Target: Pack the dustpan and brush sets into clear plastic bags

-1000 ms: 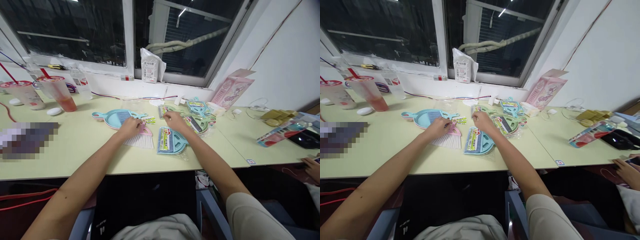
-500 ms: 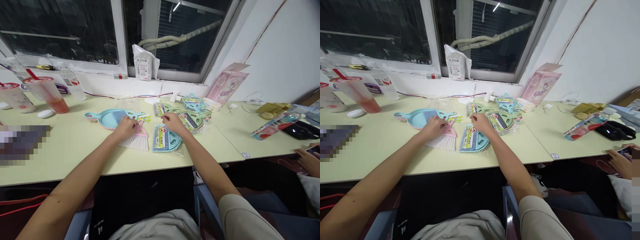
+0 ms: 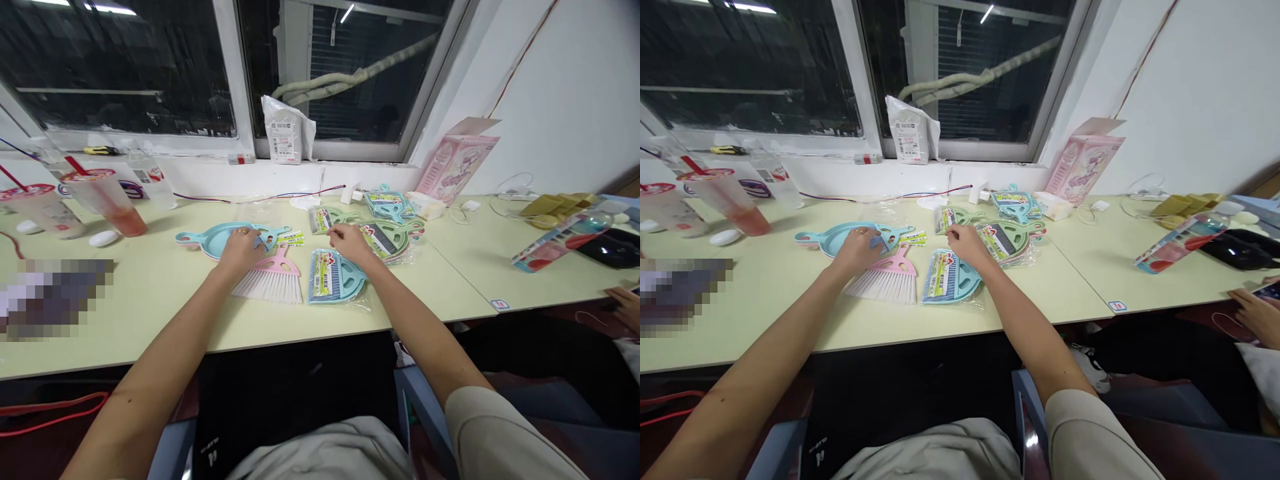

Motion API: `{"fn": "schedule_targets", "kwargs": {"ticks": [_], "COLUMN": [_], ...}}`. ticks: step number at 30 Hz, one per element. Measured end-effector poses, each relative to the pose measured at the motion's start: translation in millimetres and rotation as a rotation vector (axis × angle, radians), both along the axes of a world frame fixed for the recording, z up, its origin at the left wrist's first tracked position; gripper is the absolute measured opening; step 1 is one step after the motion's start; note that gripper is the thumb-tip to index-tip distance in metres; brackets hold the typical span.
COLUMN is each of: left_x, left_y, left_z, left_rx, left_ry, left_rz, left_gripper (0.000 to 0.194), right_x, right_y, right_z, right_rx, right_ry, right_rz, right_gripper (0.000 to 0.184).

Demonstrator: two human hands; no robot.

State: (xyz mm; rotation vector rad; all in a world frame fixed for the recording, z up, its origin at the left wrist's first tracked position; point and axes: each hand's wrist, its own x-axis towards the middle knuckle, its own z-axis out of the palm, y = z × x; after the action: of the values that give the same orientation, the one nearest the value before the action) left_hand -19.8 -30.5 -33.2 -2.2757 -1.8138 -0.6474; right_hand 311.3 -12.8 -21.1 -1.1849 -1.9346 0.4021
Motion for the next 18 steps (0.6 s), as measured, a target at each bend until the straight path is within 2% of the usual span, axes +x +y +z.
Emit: {"fn": "schedule_targets", "kwargs": {"ticks": [4, 7, 18], "left_x": [-5, 1, 18], "left_y": [0, -3, -6], "left_z": [0.4, 1.2, 4.0], "left_rx": [-0.143, -0.18, -0.062], "left_ry": [0.078, 0.117, 0.338], "left_rz": [0.037, 0.096, 0.059], "left_gripper": [0.05, 0.047, 0.038], "right_x": [0, 1, 1], "right_y": [-1, -3, -5], "right_z": [1.1, 3.7, 8.3], "right_rx": [-0.026, -0.032, -0.022], "right_ry": [0.03, 0.048, 0.159], "right_rz": [0.008, 0.0, -0.044], "right_gripper": [0.021, 0.022, 0.021]}}
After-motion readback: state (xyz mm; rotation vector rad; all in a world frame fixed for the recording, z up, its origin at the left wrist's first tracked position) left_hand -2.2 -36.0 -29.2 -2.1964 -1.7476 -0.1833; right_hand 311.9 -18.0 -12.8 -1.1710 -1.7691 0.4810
